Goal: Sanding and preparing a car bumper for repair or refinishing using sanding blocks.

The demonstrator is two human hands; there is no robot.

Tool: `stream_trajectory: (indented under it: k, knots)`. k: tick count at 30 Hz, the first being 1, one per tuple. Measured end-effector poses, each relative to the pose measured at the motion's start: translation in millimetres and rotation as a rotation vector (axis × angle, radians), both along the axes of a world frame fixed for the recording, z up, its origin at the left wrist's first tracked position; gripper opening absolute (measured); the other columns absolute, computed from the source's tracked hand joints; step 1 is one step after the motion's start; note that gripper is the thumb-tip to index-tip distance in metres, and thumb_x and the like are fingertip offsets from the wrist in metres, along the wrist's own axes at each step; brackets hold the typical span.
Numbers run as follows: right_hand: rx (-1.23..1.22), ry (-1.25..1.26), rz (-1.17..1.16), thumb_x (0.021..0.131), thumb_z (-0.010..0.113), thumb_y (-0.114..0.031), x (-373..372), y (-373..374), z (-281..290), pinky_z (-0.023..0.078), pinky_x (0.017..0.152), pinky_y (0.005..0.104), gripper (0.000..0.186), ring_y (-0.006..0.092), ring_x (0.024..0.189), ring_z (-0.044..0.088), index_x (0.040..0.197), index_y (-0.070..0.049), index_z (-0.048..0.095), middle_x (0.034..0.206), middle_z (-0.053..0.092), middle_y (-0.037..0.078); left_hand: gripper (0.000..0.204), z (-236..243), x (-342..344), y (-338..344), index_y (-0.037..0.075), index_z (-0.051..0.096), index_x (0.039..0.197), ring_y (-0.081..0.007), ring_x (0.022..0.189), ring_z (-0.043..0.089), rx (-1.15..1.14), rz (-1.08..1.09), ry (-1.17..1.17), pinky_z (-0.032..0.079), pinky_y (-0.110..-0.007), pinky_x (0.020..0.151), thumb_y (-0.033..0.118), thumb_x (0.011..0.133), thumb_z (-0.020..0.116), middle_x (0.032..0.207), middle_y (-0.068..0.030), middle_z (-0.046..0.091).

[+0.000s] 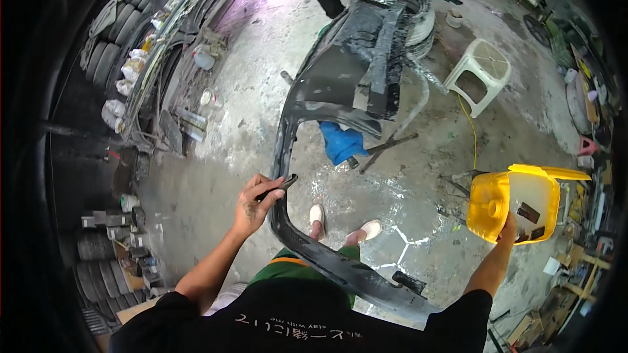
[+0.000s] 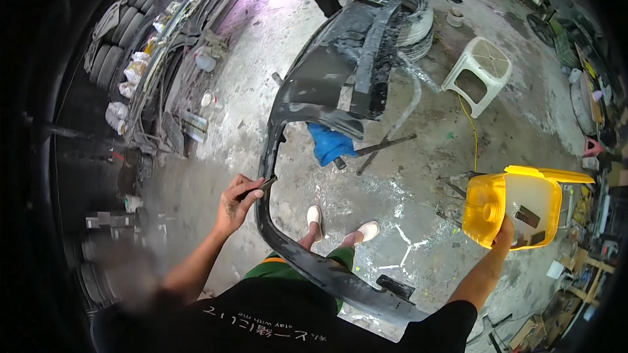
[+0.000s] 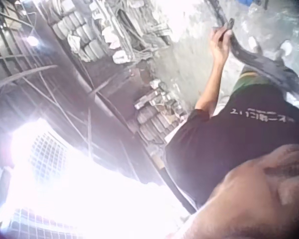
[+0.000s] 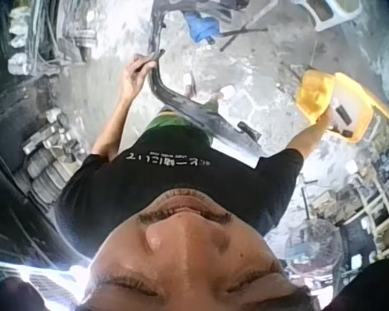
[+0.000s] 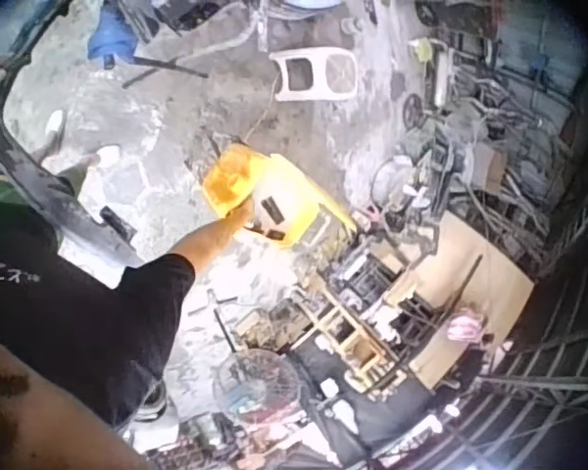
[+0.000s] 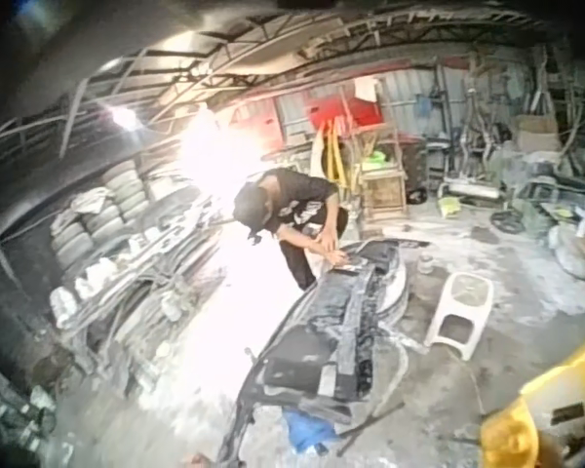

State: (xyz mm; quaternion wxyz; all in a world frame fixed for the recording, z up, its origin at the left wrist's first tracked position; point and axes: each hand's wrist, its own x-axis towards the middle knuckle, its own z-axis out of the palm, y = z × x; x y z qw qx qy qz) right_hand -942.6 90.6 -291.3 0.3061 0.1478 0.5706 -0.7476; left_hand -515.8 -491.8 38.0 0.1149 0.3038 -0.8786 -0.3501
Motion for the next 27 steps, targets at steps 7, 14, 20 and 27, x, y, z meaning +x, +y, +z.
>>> stream_trajectory:
  k: [7,14,20,27]
  knots:
    - [-0.399,0.164,-0.404,0.093,0.058,-0.011,0.9,78.5,112.9,0.052,0.101,0.0415,0.025,0.0276,0.111,0.061,0.112,0.005,0.06,0.118,0.063,0.017,0.028,-15.2,-33.2,-25.0,0.001,0.069,0.115,-0.0093,0.079,0.055,0.446,0.077,0.097,0.042,-0.023,0.071,0.018,0.093,0.067,0.092,-0.0027,0.063]
    - [-0.246,0.122,0.187,0.1,0.054,-0.029,90.6,-314.5,306.3,0.05,0.102,0.0428,0.043,0.0322,0.108,0.064,0.115,0.01,0.058,0.114,0.065,0.024,0.041,-52.2,-141.9,-40.6,0.0,0.062,0.123,-0.0141,0.083,0.062,1.291,-0.024,0.302,0.053,-0.027,0.074,0.026,0.093,0.069,0.1,-0.0061,0.064]
    - [-0.087,0.067,0.548,0.098,0.057,-0.042,154.4,-517.8,310.3,0.055,0.09,0.0391,0.052,0.0275,0.097,0.067,0.114,0.008,0.06,0.107,0.068,0.02,0.035,-72.0,-186.6,-80.1,0.001,0.061,0.118,-0.0161,0.079,0.063,1.733,0.029,0.313,0.055,-0.028,0.067,0.025,0.093,0.068,0.097,-0.0069,0.065]
    - [0.539,0.53,0.246,0.092,0.065,-0.04,138.5,-546.3,254.8,0.058,0.077,0.0357,0.047,0.025,0.083,0.07,0.113,0.002,0.065,0.099,0.071,0.017,0.035,-114.7,-102.3,-255.6,0.002,0.062,0.118,-0.0168,0.067,0.062,1.367,0.021,0.238,0.054,-0.031,0.055,0.02,0.09,0.072,0.086,-0.0074,0.064]
